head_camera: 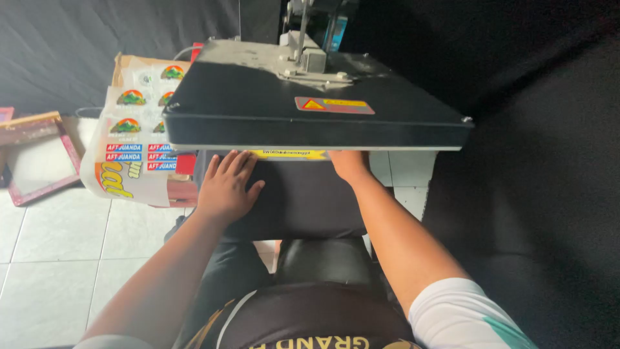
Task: The person operates a heat press machine to apply a logo onto a dark-colored t-shirt. They repeatedly place the shirt on the lower platen, lower the heated upper platen to press the design, and then lift it to check the result before repeating the process.
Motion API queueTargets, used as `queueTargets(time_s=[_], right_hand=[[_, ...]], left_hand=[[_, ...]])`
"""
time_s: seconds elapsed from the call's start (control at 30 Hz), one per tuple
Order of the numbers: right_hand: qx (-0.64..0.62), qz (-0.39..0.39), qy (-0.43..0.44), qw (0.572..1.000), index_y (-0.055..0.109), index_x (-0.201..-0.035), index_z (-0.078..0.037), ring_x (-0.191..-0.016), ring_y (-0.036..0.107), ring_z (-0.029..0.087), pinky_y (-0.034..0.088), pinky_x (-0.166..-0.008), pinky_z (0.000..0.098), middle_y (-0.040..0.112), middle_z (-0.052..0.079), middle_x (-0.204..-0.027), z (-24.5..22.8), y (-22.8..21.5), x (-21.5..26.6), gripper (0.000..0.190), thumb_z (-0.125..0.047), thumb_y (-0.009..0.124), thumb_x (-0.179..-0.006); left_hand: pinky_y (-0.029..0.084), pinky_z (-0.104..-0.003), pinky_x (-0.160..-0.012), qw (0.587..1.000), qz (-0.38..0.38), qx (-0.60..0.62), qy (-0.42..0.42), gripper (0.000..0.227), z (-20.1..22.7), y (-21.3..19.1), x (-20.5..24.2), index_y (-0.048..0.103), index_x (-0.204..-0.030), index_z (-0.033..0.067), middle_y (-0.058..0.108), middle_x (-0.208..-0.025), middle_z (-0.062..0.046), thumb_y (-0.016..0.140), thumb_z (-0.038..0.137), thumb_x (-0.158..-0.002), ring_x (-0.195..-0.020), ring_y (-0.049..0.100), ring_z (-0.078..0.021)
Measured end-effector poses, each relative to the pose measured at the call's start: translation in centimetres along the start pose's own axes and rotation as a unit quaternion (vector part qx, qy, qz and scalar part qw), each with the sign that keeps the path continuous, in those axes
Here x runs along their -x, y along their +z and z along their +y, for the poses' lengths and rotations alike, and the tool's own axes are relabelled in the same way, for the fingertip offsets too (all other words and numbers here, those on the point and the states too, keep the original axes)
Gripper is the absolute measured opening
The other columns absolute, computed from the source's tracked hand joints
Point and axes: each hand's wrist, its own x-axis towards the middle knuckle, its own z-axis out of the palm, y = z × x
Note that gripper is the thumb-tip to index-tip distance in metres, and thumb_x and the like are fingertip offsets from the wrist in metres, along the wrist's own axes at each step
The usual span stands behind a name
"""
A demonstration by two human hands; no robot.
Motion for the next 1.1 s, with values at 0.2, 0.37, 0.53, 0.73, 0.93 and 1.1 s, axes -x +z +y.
queueTargets(time_s=[0.2,0.37,0.53,0.73,0.93,1.1], right_hand=[[-0.164,-0.041,0.0,0.986,0.068,-0.127,-0.009,-0.098,0.068,0.022,0.054,-0.086,0.0434,0.073,0.004,-0.122,2.9,-0.2,-2.2,0.042,-0.005,0.072,-0.085],[-0.284,-0.079,0.026,0.955,0.072,-0.104,-0.007,-0.072,0.062,0.018,0.055,-0.07,0.0305,0.072,0.005,-0.091,2.4,-1.2,-2.3,0.021,0.0,0.065,-0.086],[-0.124,-0.032,0.03,0.991,0.074,-0.08,-0.007,-0.063,0.069,0.013,0.055,-0.068,0.0308,0.075,0.006,-0.074,-0.6,-1.6,-0.9,0.008,-0.007,0.066,-0.081],[0.047,0.079,-0.069,0.993,0.066,-0.109,0.001,-0.099,0.071,0.033,0.059,-0.088,0.0458,0.072,0.017,-0.1,-0.1,0.3,0.7,0.027,-0.011,0.07,-0.085],[0.238,0.084,-0.348,0.903,0.077,-0.114,-0.024,-0.112,0.064,0.024,0.051,-0.091,0.0424,0.072,-0.002,-0.114,2.0,1.6,3.2,0.029,-0.039,0.072,-0.089],[0.268,0.003,-0.259,0.928,0.06,-0.142,-0.018,-0.131,0.05,0.032,0.048,-0.099,0.0567,0.059,0.003,-0.142,1.5,1.2,4.5,0.049,-0.039,0.061,-0.097]], left_hand=[[0.047,-0.052,-0.104,0.988,0.055,0.09,-0.11,0.058,-2.9,2.1,-3.0,0.066,-0.126,0.0131,0.066,-0.119,-0.01,0.072,0.056,-0.087,-0.119,0.064,-0.0359],[0.045,-0.056,-0.105,0.959,0.024,0.22,-0.174,0.052,-3.4,-1.8,-5.2,0.073,-0.124,0.0109,0.071,-0.124,-0.013,0.077,0.047,-0.087,-0.124,0.061,-0.0417],[0.043,-0.061,-0.105,0.939,0.048,0.256,-0.224,0.051,-2.6,-3.6,-4.3,0.07,-0.127,0.0037,0.07,-0.126,-0.02,0.077,0.04,-0.091,-0.125,0.06,-0.0454],[0.032,-0.058,-0.112,0.958,0.08,0.18,-0.209,0.053,-3.3,0.7,-3.7,0.067,-0.132,0.0073,0.067,-0.129,-0.015,0.079,0.033,-0.087,-0.132,0.049,-0.0448],[0.041,-0.046,-0.109,0.997,0.067,0.046,-0.019,0.037,-0.6,-1.1,-1.1,0.075,-0.12,0.0201,0.071,-0.116,-0.005,0.064,0.045,-0.094,-0.121,0.06,-0.0274],[0.029,-0.044,-0.122,0.998,-0.002,0.015,-0.054,0.061,1.0,-2.0,-0.4,0.06,-0.146,0.019,0.059,-0.14,-0.003,0.059,0.056,-0.096,-0.141,0.045,-0.0241]])
